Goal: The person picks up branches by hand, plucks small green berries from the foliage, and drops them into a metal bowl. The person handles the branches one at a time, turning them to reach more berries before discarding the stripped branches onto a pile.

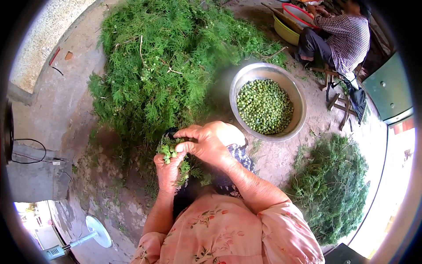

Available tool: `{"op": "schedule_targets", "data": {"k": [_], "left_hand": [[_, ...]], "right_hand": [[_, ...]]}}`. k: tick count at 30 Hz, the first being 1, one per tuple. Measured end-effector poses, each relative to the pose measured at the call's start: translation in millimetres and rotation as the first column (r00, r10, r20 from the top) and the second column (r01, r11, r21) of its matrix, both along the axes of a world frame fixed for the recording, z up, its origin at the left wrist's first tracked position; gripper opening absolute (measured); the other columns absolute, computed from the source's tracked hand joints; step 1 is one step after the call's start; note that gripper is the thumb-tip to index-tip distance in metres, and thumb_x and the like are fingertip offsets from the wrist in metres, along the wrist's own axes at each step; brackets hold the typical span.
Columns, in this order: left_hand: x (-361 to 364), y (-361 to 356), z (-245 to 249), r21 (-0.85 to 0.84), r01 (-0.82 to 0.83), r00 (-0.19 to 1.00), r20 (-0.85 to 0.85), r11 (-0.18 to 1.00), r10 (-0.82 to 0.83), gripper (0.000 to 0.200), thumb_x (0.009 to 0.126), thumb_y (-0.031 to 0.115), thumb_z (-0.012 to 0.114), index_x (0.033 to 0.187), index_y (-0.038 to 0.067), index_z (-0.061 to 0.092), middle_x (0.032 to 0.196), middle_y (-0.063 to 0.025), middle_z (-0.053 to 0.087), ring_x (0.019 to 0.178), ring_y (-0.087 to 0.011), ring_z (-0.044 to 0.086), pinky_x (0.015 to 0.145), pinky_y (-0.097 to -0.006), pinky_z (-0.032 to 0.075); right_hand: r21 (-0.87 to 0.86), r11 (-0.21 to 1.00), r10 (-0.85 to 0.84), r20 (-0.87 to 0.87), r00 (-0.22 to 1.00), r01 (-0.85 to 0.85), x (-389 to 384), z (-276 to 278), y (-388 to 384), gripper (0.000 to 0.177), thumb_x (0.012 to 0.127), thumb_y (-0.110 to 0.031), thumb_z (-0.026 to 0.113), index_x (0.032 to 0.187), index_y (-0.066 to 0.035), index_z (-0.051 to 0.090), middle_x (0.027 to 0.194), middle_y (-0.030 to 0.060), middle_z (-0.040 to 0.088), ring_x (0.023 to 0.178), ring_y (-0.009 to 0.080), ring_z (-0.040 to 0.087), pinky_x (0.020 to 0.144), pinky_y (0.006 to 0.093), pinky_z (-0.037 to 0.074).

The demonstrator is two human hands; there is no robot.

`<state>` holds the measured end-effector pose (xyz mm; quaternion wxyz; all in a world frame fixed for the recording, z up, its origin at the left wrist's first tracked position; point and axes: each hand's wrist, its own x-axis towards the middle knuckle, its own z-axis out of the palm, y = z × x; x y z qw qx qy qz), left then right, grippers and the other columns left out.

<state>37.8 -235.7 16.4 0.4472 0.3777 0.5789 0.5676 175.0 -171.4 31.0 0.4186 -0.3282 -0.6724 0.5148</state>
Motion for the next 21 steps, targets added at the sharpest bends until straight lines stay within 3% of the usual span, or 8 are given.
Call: {"op": "schedule_targets", "data": {"k": [1,7,10,13,16,21], "left_hand": [[0,0,1,-0.002,0.004,1.0,0.0,1.0,-0.004,0.017,0.078,0.016,0.07,0.065,0.006,0.064,0.05,-0.0012,0.056,0.036,-0.0079,0.05,0.032,-0.0226,0.037],[-2,2,-2,0.003,0.01,1.0,0.03,1.0,-0.01,0.021,0.078,0.017,0.07,0.063,0.005,0.062,0.05,0.0012,0.054,0.039,-0.006,0.049,0.035,-0.0218,0.034],[-1,1,3,-0.14,-0.017,0.991,0.126,0.99,0.035,0.008,0.072,0.004,0.072,0.073,0.005,0.064,0.065,0.0032,0.058,0.053,-0.0042,0.047,0.047,-0.0192,0.033],[0,3,1,-0.078,-0.047,0.979,0.194,0.996,0.061,0.008,0.073,0.003,0.071,0.078,0.004,0.066,0.065,0.0035,0.058,0.052,-0.0041,0.046,0.046,-0.019,0.033],[1,2,5,-0.115,-0.028,0.989,0.139,0.993,0.043,0.01,0.073,0.001,0.07,0.082,0.003,0.067,0.066,0.0034,0.059,0.052,-0.0038,0.046,0.047,-0.019,0.033],[2,2,1,-0.035,-0.08,0.979,0.185,0.996,0.085,0.009,0.074,0.001,0.069,0.082,0.003,0.067,0.068,0.0031,0.059,0.052,-0.0034,0.046,0.047,-0.0183,0.034]], "right_hand": [[0.095,0.995,0.006,0.049,0.999,-0.01,1,5,1,0.03,0.077,-0.021,0.069,0.1,-0.003,0.064,0.078,0.0044,0.063,0.069,0.0121,0.058,0.064,0.0236,0.046],[-0.084,0.996,-0.028,-0.017,0.999,0.027,-2,14,-5,0.022,0.075,-0.013,0.07,0.093,-0.002,0.065,0.079,0.0072,0.064,0.067,0.0115,0.058,0.063,0.0248,0.046],[-0.084,0.996,-0.034,0.102,0.994,0.043,0,9,-4,0.017,0.077,-0.01,0.068,0.09,-0.001,0.064,0.075,0.0046,0.062,0.061,0.0102,0.055,0.056,0.0235,0.045],[-0.566,0.821,-0.135,-0.319,0.938,-0.075,-7,0,-11,0.015,0.081,-0.012,0.065,0.092,-0.003,0.061,0.071,0.0009,0.058,0.055,0.0081,0.05,0.048,0.0204,0.039],[-0.67,0.729,-0.233,-0.435,0.87,-0.139,-7,4,-10,0.017,0.084,-0.015,0.062,0.096,-0.005,0.057,0.07,-0.0013,0.054,0.052,0.0067,0.046,0.044,0.0179,0.032],[-0.632,0.72,-0.148,-0.542,0.827,-0.286,2,-4,-6,0.013,0.089,-0.012,0.054,0.099,-0.004,0.055,0.077,0.0007,0.053,0.057,0.0089,0.048,0.048,0.0198,0.037]]}}
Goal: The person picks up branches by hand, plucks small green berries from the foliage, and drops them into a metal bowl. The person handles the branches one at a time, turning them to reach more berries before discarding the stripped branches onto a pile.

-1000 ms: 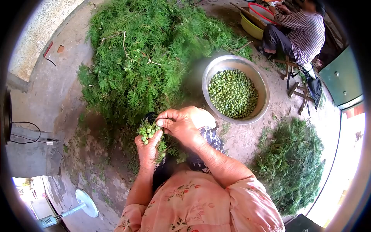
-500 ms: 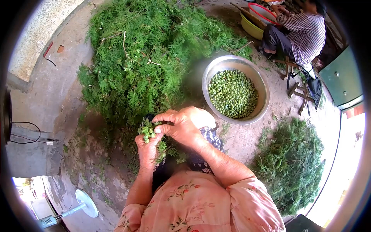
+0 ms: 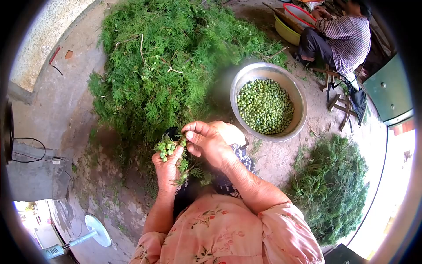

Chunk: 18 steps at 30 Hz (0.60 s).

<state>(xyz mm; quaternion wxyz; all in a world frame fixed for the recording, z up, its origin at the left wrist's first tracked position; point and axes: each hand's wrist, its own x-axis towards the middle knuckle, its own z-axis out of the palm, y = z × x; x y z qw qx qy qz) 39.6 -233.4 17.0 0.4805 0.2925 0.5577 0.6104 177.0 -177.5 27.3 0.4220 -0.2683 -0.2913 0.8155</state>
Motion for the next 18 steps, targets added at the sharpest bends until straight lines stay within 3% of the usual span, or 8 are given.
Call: {"op": "schedule_targets", "data": {"k": [6,9,10,13,17,18], "left_hand": [[-6,2,2,-0.033,-0.054,0.962,0.267,0.998,0.061,0.011,0.075,0.004,0.07,0.086,0.005,0.067,0.071,0.0034,0.061,0.056,-0.0041,0.05,0.05,-0.0182,0.037],[-5,2,2,-0.086,-0.119,0.939,0.313,0.989,0.141,0.018,0.074,-0.004,0.068,0.085,0.007,0.058,0.077,-0.0027,0.061,0.057,-0.0099,0.053,0.045,-0.0223,0.043],[-9,2,-5,-0.075,-0.064,0.945,0.316,0.995,0.085,0.025,0.074,-0.005,0.068,0.088,0.009,0.054,0.08,-0.004,0.061,0.059,-0.0112,0.054,0.046,-0.0232,0.044],[-6,1,0,-0.102,-0.109,0.931,0.34,0.989,0.137,0.027,0.074,-0.004,0.068,0.091,0.009,0.051,0.083,-0.0044,0.061,0.06,-0.0116,0.055,0.046,-0.0237,0.044],[-6,3,3,-0.09,-0.127,0.94,0.308,0.988,0.149,0.023,0.075,-0.003,0.068,0.089,0.008,0.054,0.082,-0.004,0.062,0.062,-0.0118,0.057,0.047,-0.0237,0.045],[-7,2,6,-0.023,-0.079,0.948,0.306,0.997,0.082,0.012,0.075,0.004,0.07,0.086,0.006,0.066,0.072,0.001,0.063,0.056,-0.006,0.053,0.051,-0.02,0.041]], "right_hand": [[-0.09,0.995,0.018,-0.125,0.992,-0.029,1,0,3,0.018,0.089,-0.013,0.053,0.103,-0.002,0.055,0.08,0.0056,0.054,0.058,0.0122,0.048,0.047,0.0211,0.036],[-0.106,0.994,-0.009,-0.133,0.991,-0.005,-1,-4,2,0.02,0.087,-0.015,0.056,0.101,-0.001,0.055,0.084,0.0087,0.056,0.055,0.0131,0.046,0.046,0.0218,0.035],[-0.116,0.993,-0.01,-0.134,0.991,-0.005,0,-1,2,0.019,0.087,-0.015,0.057,0.1,-0.001,0.055,0.084,0.0088,0.056,0.055,0.0132,0.046,0.046,0.0218,0.035],[-0.148,0.989,-0.005,-0.139,0.99,-0.016,-1,-3,3,0.017,0.086,-0.013,0.058,0.1,-0.002,0.055,0.085,0.0085,0.057,0.056,0.0131,0.048,0.046,0.0223,0.036],[-0.16,0.987,-0.018,-0.126,0.992,-0.002,-4,-9,3,0.014,0.084,-0.011,0.061,0.095,-0.003,0.058,0.08,0.0058,0.059,0.054,0.0124,0.05,0.045,0.0218,0.036],[-0.134,0.991,-0.023,-0.078,0.997,0.012,-1,-6,5,0.013,0.084,-0.01,0.061,0.093,-0.003,0.059,0.079,0.0053,0.059,0.054,0.0118,0.05,0.045,0.0214,0.036]]}}
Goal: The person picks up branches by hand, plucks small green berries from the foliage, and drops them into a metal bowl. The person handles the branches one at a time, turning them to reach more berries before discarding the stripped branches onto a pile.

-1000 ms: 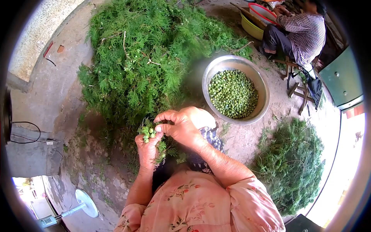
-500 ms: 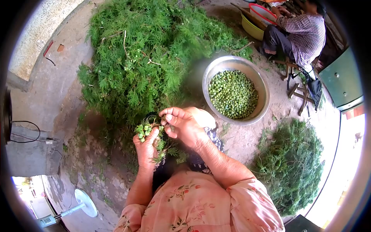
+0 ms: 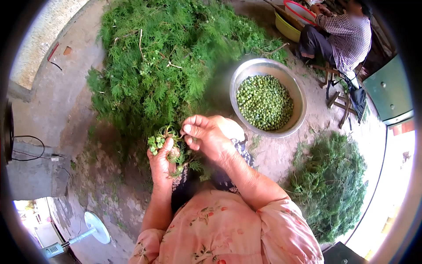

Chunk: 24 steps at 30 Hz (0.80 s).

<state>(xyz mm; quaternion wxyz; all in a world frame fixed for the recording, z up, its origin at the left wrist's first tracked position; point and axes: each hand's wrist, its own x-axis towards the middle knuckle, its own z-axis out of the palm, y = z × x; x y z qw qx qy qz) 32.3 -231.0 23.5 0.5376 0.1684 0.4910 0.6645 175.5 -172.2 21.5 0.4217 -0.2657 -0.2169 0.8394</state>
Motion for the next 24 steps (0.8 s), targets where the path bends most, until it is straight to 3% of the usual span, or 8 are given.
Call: {"op": "schedule_targets", "data": {"k": [4,6,8,9,14,17,23,24], "left_hand": [[-1,-1,-8,-0.052,-0.071,0.995,0.059,0.996,0.075,0.015,0.073,0.0,0.071,0.084,0.006,0.064,0.085,-0.005,0.065,0.074,-0.0112,0.059,0.065,-0.0231,0.047],[-1,1,-9,-0.069,-0.101,0.993,0.058,0.992,0.105,0.029,0.074,-0.002,0.069,0.095,0.007,0.051,0.085,-0.0076,0.062,0.064,-0.0144,0.057,0.052,-0.027,0.046],[0,3,-11,-0.068,-0.117,0.992,0.049,0.991,0.121,0.038,0.074,-0.003,0.069,0.1,0.008,0.043,0.084,-0.0091,0.06,0.058,-0.0162,0.056,0.045,-0.0296,0.045],[0,3,-11,-0.066,-0.102,0.993,0.054,0.993,0.106,0.03,0.074,-0.002,0.069,0.095,0.007,0.05,0.084,-0.0077,0.062,0.062,-0.0143,0.056,0.05,-0.0273,0.046],[3,1,-7,-0.099,-0.146,0.986,0.068,0.984,0.153,0.015,0.073,-0.002,0.071,0.083,0.007,0.062,0.081,-0.0039,0.064,0.069,-0.0097,0.057,0.059,-0.0221,0.046],[1,1,-6,-0.098,-0.104,0.992,0.054,0.99,0.11,0.016,0.072,-0.001,0.071,0.083,0.007,0.062,0.08,-0.003,0.064,0.068,-0.0095,0.057,0.059,-0.0216,0.045],[0,2,-3,-0.108,-0.105,0.994,-0.019,0.989,0.104,0.025,0.071,0.001,0.073,0.09,0.007,0.057,0.084,-0.0031,0.062,0.068,-0.0103,0.055,0.058,-0.0238,0.044],[2,2,-5,-0.141,-0.163,0.987,-0.01,0.976,0.163,0.033,0.07,0.002,0.074,0.094,0.008,0.051,0.086,-0.0039,0.061,0.068,-0.0112,0.055,0.058,-0.0247,0.045]], "right_hand": [[0.297,0.949,-0.066,0.508,0.859,-0.103,9,15,1,0.006,0.079,-0.005,0.065,0.084,-0.004,0.062,0.072,0.0026,0.061,0.053,0.0099,0.051,0.045,0.0209,0.038],[0.582,0.744,-0.255,0.702,0.665,-0.329,14,22,2,0.007,0.074,-0.006,0.067,0.079,-0.005,0.063,0.068,0.0038,0.06,0.054,0.0142,0.053,0.049,0.025,0.04],[0.75,0.39,-0.511,0.659,0.552,-0.534,17,27,3,0.007,0.071,-0.006,0.068,0.076,-0.006,0.063,0.065,0.0059,0.058,0.056,0.0189,0.055,0.053,0.0286,0.043],[0.773,0.336,-0.529,0.627,0.571,-0.538,13,19,-1,0.011,0.065,-0.003,0.066,0.075,-0.006,0.062,0.07,0.0116,0.058,0.067,0.0305,0.057,0.059,0.035,0.045],[0.613,0.475,-0.405,0.79,0.461,-0.631,6,6,-24,0.01,0.07,-0.003,0.061,0.08,-0.005,0.062,0.082,0.0109,0.055,0.077,0.0284,0.057,0.067,0.0363,0.047],[0.564,0.375,-0.501,0.791,0.351,-0.735,2,5,-28,0.01,0.069,0.0,0.054,0.077,-0.002,0.059,0.085,0.0165,0.053,0.075,0.0349,0.059,0.067,0.0393,0.05],[0.315,0.306,-0.537,0.836,0.11,-0.898,-9,12,-32,0.01,0.07,-0.003,0.051,0.077,-0.001,0.058,0.09,0.0173,0.053,0.07,0.0282,0.062,0.061,0.0355,0.052],[0.383,0.275,-0.564,0.807,0.174,-0.882,-5,12,-30,0.011,0.071,-0.004,0.051,0.078,-0.001,0.059,0.089,0.0167,0.053,0.068,0.0263,0.062,0.06,0.0336,0.052]]}}
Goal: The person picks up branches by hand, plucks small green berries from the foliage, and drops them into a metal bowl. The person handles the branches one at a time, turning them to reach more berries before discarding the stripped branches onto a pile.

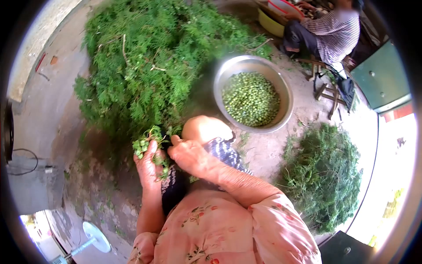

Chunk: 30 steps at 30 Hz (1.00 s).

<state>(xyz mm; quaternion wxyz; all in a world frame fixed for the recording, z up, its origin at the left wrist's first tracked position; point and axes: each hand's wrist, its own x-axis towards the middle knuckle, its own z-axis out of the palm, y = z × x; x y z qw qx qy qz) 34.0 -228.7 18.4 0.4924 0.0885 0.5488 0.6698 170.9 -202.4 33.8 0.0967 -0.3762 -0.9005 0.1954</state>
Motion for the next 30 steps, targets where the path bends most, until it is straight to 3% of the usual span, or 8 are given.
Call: {"op": "schedule_targets", "data": {"k": [6,8,9,13,17,25,27,30], "left_hand": [[-3,-3,-3,0.087,0.053,0.998,0.041,0.995,-0.056,0.023,0.073,-0.001,0.071,0.089,0.007,0.055,0.079,-0.0037,0.062,0.058,-0.0108,0.053,0.047,-0.0229,0.043],[0,-2,0,0.102,0.059,0.996,0.054,0.993,-0.065,0.014,0.074,-0.001,0.07,0.081,0.007,0.062,0.077,-0.003,0.063,0.057,-0.0092,0.053,0.047,-0.0225,0.043],[0,-2,-1,0.107,0.083,0.995,0.055,0.991,-0.089,0.014,0.074,-0.001,0.07,0.082,0.007,0.062,0.077,-0.003,0.063,0.058,-0.0092,0.053,0.047,-0.0222,0.043],[-7,-3,-14,0.102,0.115,0.992,0.035,0.988,-0.119,0.014,0.074,0.002,0.07,0.086,0.007,0.063,0.081,-0.003,0.064,0.059,-0.0093,0.054,0.048,-0.0202,0.041],[-1,-2,-5,0.073,0.128,0.992,-0.008,0.989,-0.128,0.017,0.073,0.001,0.071,0.086,0.006,0.062,0.082,-0.0037,0.064,0.063,-0.0103,0.055,0.051,-0.0229,0.044],[-4,-4,-6,0.232,0.261,0.963,0.005,0.937,-0.27,0.014,0.074,0.001,0.07,0.087,0.006,0.067,0.085,-0.006,0.067,0.06,-0.0097,0.056,0.055,-0.0233,0.045],[-9,-4,-12,0.231,0.283,0.957,-0.014,0.931,-0.288,0.013,0.074,0.001,0.07,0.087,0.005,0.067,0.084,-0.0053,0.067,0.061,-0.0091,0.056,0.054,-0.0228,0.045],[-9,-5,-11,0.213,0.311,0.949,-0.023,0.926,-0.313,0.013,0.074,0.002,0.07,0.086,0.006,0.068,0.083,-0.0045,0.067,0.062,-0.0089,0.057,0.055,-0.0225,0.046]], "right_hand": [[0.275,0.953,-0.028,-0.341,0.94,0.128,39,-9,32,0.009,0.064,-0.007,0.057,0.072,-0.009,0.06,0.067,0.0072,0.053,0.069,0.0244,0.054,0.06,0.0354,0.048],[0.212,0.952,-0.16,-0.268,0.95,0.22,73,1,46,0.017,0.068,-0.004,0.062,0.085,-0.005,0.063,0.082,0.011,0.059,0.076,0.028,0.058,0.068,0.0348,0.05],[0.103,0.901,-0.339,-0.441,0.831,0.422,91,-16,54,0.014,0.071,-0.002,0.063,0.085,-0.004,0.063,0.083,0.0122,0.06,0.076,0.0287,0.059,0.07,0.035,0.05],[0.101,0.725,-0.64,-0.267,0.72,0.682,145,-5,80,0.03,0.073,0.0,0.065,0.102,-0.006,0.062,0.103,0.0156,0.058,0.089,0.0269,0.061,0.078,0.0337,0.051],[0.291,0.654,-0.644,-0.27,0.716,0.698,183,-12,88,0.029,0.075,-0.002,0.06,0.104,-0.005,0.06,0.115,0.0216,0.052,0.1,0.0378,0.054,0.085,0.04,0.046],[0.218,0.645,-0.596,-0.457,0.66,0.733,147,4,89,0.014,0.075,-0.005,0.059,0.089,-0.002,0.064,0.091,0.0154,0.06,0.082,0.0325,0.059,0.074,0.0362,0.047],[0.103,0.592,-0.691,-0.445,0.57,0.799,147,7,90,0.014,0.075,-0.005,0.06,0.088,-0.003,0.065,0.087,0.0149,0.061,0.08,0.0314,0.059,0.072,0.035,0.047],[-0.072,0.762,-0.573,-0.537,0.619,0.644,123,11,85,0.018,0.073,-0.004,0.063,0.091,-0.005,0.065,0.088,0.0135,0.062,0.083,0.0278,0.061,0.074,0.0334,0.048]]}}
